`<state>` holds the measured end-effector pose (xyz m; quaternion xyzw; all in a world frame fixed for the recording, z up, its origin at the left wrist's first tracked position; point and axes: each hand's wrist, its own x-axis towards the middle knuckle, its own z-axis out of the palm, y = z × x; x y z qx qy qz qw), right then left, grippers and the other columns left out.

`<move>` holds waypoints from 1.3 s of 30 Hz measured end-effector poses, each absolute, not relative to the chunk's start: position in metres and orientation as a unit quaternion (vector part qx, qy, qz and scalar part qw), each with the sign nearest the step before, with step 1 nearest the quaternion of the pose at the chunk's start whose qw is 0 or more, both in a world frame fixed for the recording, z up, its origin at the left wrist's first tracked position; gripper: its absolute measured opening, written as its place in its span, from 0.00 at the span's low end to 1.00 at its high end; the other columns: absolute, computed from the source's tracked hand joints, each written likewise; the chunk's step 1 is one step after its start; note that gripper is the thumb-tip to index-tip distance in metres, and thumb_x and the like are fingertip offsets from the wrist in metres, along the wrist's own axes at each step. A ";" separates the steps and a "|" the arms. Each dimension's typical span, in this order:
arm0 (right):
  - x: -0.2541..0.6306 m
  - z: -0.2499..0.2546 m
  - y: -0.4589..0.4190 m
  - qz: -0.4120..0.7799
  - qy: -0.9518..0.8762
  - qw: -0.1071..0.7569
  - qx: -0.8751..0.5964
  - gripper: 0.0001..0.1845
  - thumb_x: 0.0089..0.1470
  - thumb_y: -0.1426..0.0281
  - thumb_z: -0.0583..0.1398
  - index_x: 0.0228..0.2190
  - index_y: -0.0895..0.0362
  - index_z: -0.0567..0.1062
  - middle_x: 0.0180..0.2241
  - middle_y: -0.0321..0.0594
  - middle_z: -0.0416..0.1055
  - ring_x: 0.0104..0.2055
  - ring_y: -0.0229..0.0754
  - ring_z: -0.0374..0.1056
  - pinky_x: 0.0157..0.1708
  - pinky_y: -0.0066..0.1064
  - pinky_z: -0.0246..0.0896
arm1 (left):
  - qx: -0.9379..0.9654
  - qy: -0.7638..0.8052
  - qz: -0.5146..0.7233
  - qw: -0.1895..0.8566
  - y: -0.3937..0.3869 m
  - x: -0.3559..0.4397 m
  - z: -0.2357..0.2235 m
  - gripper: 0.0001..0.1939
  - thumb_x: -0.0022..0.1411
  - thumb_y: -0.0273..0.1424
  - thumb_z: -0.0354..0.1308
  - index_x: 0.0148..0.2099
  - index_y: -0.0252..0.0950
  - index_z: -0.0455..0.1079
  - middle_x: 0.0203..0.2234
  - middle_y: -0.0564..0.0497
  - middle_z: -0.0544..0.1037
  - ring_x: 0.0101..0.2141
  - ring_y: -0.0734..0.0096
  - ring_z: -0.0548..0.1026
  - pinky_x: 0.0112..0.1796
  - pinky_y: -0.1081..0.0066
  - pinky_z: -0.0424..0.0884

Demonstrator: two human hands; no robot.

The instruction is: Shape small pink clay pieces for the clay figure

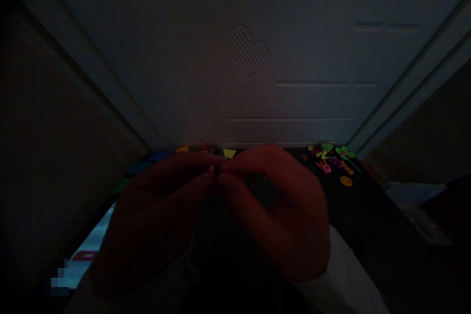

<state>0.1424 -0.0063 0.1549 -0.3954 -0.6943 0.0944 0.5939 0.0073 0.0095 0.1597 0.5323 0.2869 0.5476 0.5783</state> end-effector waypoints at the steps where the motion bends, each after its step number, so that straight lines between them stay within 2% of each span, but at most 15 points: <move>1: 0.142 0.155 -0.006 0.118 -0.686 0.597 -0.399 0.08 0.47 0.76 0.59 0.31 0.52 0.72 0.29 0.33 0.69 0.31 0.34 0.65 0.31 0.26 0.63 | 0.537 0.288 0.552 0.569 0.010 0.007 0.160 0.08 0.53 0.25 0.57 0.33 0.44 0.72 0.29 0.62 0.77 0.31 0.82 0.74 0.32 0.85 0.69; 7: 0.141 0.154 -0.003 0.262 -0.643 0.607 -0.385 0.04 0.48 0.73 0.59 0.29 0.52 0.72 0.29 0.32 0.67 0.32 0.33 0.64 0.32 0.23 0.61 | 0.564 0.287 0.558 0.536 0.012 0.006 0.159 0.08 0.53 0.24 0.58 0.33 0.44 0.72 0.29 0.63 0.77 0.31 0.84 0.74 0.32 0.87 0.69; 11: 0.145 0.153 0.000 0.410 -0.606 0.579 -0.360 0.03 0.48 0.70 0.59 0.28 0.50 0.72 0.24 0.30 0.67 0.27 0.31 0.63 0.25 0.21 0.59 | 0.585 0.295 0.544 0.525 0.012 0.004 0.160 0.08 0.53 0.25 0.57 0.34 0.45 0.72 0.29 0.64 0.76 0.32 0.85 0.74 0.33 0.88 0.69; 14: 0.148 0.153 0.004 0.511 -0.568 0.549 -0.339 0.02 0.49 0.69 0.59 0.28 0.50 0.72 0.22 0.30 0.66 0.24 0.31 0.62 0.22 0.22 0.58 | 0.619 0.317 0.537 0.478 0.011 0.003 0.161 0.07 0.54 0.27 0.57 0.34 0.46 0.71 0.30 0.64 0.76 0.32 0.86 0.73 0.33 0.88 0.68; 17: 0.149 0.153 0.006 0.546 -0.557 0.539 -0.319 0.02 0.49 0.68 0.59 0.27 0.50 0.73 0.23 0.31 0.67 0.24 0.32 0.63 0.23 0.24 0.59 | 0.647 0.356 0.543 0.400 0.009 0.003 0.160 0.08 0.55 0.27 0.56 0.35 0.46 0.71 0.30 0.64 0.76 0.32 0.85 0.73 0.32 0.87 0.68; 20: 0.147 0.152 0.004 0.494 -0.590 0.552 -0.321 0.05 0.50 0.70 0.57 0.30 0.49 0.73 0.25 0.32 0.68 0.27 0.33 0.64 0.24 0.25 0.61 | 0.653 0.371 0.565 0.341 0.008 0.003 0.158 0.09 0.54 0.26 0.56 0.36 0.47 0.71 0.32 0.64 0.77 0.33 0.83 0.73 0.32 0.85 0.69; 24: 0.144 0.150 0.002 0.238 -0.668 0.610 -0.354 0.14 0.47 0.77 0.59 0.35 0.49 0.71 0.32 0.32 0.68 0.35 0.34 0.64 0.34 0.26 0.62 | 0.654 0.375 0.571 0.324 0.009 0.003 0.156 0.09 0.54 0.26 0.56 0.36 0.46 0.71 0.34 0.63 0.76 0.35 0.81 0.73 0.35 0.83 0.69; 27: 0.145 0.152 0.005 0.062 -0.750 0.563 -0.342 0.22 0.43 0.81 0.60 0.41 0.51 0.69 0.37 0.34 0.67 0.40 0.35 0.63 0.40 0.27 0.61 | 0.668 0.378 0.569 0.294 0.010 0.003 0.156 0.10 0.54 0.25 0.55 0.38 0.46 0.70 0.33 0.62 0.76 0.34 0.81 0.73 0.36 0.82 0.69; 29: 0.148 0.154 0.008 -0.002 -0.785 0.518 -0.339 0.21 0.43 0.81 0.60 0.41 0.54 0.69 0.39 0.36 0.67 0.41 0.35 0.63 0.40 0.25 0.61 | 0.685 0.380 0.564 0.260 0.011 0.003 0.156 0.12 0.54 0.25 0.55 0.41 0.45 0.68 0.32 0.61 0.75 0.32 0.82 0.73 0.34 0.82 0.69; 33: 0.151 0.156 0.008 -0.017 -0.791 0.503 -0.348 0.16 0.45 0.79 0.60 0.38 0.55 0.71 0.38 0.37 0.68 0.40 0.35 0.64 0.39 0.26 0.61 | 0.727 0.386 0.541 0.170 0.013 0.001 0.156 0.15 0.53 0.24 0.55 0.44 0.41 0.66 0.31 0.59 0.74 0.31 0.81 0.72 0.34 0.80 0.68; 39: 0.148 0.153 0.006 0.093 -0.714 0.563 -0.407 0.10 0.47 0.76 0.59 0.34 0.53 0.72 0.34 0.34 0.69 0.37 0.34 0.65 0.37 0.26 0.62 | 0.767 0.377 0.509 0.106 0.013 -0.002 0.159 0.15 0.53 0.23 0.55 0.44 0.42 0.66 0.34 0.57 0.74 0.34 0.78 0.71 0.36 0.77 0.68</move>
